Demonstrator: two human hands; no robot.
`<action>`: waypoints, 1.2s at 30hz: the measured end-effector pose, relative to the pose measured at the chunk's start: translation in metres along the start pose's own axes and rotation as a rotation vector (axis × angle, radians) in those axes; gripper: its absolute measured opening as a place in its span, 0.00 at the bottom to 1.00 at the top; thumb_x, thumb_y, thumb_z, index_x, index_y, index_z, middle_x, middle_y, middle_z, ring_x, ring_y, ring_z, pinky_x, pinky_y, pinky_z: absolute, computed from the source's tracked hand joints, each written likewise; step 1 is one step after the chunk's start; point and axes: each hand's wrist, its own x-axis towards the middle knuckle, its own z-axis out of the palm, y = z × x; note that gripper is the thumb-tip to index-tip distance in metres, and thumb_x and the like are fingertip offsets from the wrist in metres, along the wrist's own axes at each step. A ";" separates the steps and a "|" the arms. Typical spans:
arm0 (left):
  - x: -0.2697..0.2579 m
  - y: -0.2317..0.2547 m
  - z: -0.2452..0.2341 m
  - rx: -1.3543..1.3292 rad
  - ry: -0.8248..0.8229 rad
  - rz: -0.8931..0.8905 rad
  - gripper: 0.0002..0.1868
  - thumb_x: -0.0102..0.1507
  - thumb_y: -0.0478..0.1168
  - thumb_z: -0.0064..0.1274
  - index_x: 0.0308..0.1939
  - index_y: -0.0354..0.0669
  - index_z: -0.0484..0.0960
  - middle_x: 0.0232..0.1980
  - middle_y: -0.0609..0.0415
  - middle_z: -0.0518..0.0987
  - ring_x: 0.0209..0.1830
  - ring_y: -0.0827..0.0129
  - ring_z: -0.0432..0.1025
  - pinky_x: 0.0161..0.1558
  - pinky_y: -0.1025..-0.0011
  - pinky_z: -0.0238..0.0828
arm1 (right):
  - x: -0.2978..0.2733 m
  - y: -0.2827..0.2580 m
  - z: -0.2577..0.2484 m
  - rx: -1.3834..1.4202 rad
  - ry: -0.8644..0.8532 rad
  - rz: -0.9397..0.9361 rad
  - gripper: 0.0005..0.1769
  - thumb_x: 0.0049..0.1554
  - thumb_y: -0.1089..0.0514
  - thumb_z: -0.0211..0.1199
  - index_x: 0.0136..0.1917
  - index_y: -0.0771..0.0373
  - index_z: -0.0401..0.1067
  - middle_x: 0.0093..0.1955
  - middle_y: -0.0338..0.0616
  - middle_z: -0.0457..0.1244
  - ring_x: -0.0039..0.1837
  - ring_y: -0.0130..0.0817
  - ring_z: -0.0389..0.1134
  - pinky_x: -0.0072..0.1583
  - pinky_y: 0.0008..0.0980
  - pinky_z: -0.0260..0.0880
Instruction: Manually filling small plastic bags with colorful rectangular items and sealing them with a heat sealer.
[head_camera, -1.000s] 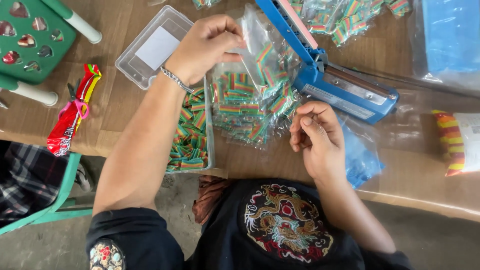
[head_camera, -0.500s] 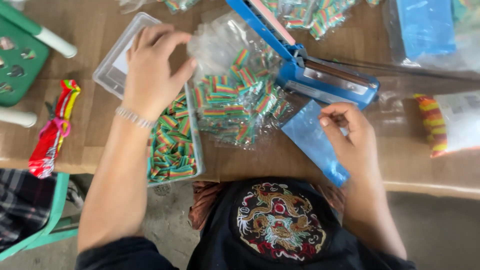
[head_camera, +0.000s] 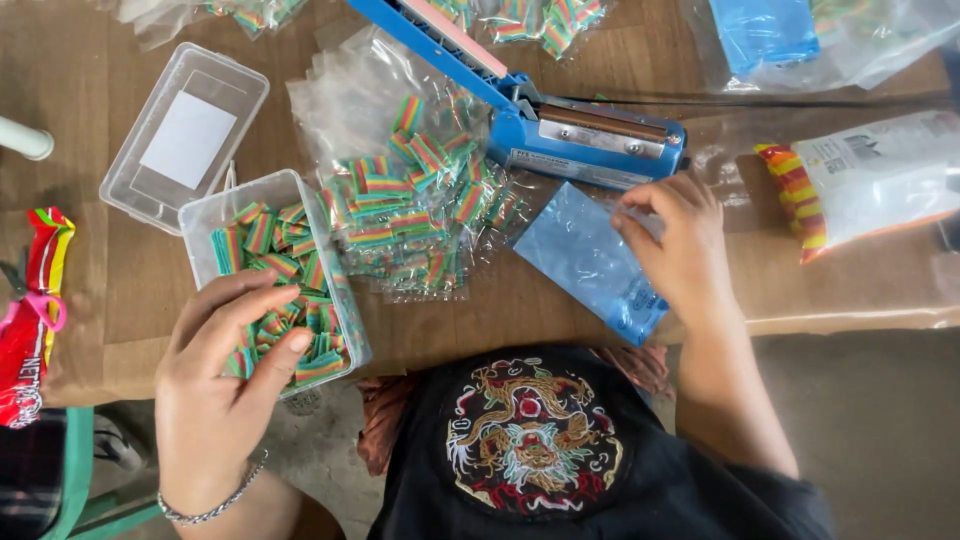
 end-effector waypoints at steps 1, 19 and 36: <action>0.002 0.004 0.002 -0.001 0.003 -0.004 0.15 0.66 0.34 0.58 0.56 0.37 0.80 0.62 0.46 0.75 0.64 0.59 0.73 0.66 0.64 0.71 | 0.000 -0.011 -0.007 0.000 -0.003 -0.004 0.07 0.59 0.62 0.74 0.48 0.61 0.76 0.48 0.42 0.68 0.53 0.43 0.65 0.59 0.44 0.62; 0.030 0.036 0.106 -0.531 -0.030 0.082 0.17 0.63 0.53 0.58 0.50 0.49 0.82 0.59 0.50 0.75 0.65 0.62 0.70 0.70 0.62 0.65 | 0.008 -0.108 0.039 1.935 -0.243 0.815 0.24 0.59 0.48 0.65 0.64 0.62 0.72 0.66 0.53 0.68 0.62 0.44 0.71 0.63 0.43 0.73; 0.023 0.012 0.108 -0.440 0.253 0.067 0.06 0.65 0.39 0.63 0.34 0.43 0.84 0.49 0.50 0.79 0.59 0.51 0.72 0.65 0.52 0.65 | -0.005 -0.116 0.045 1.591 -0.122 0.543 0.23 0.60 0.55 0.63 0.62 0.73 0.72 0.50 0.50 0.68 0.52 0.37 0.71 0.62 0.41 0.75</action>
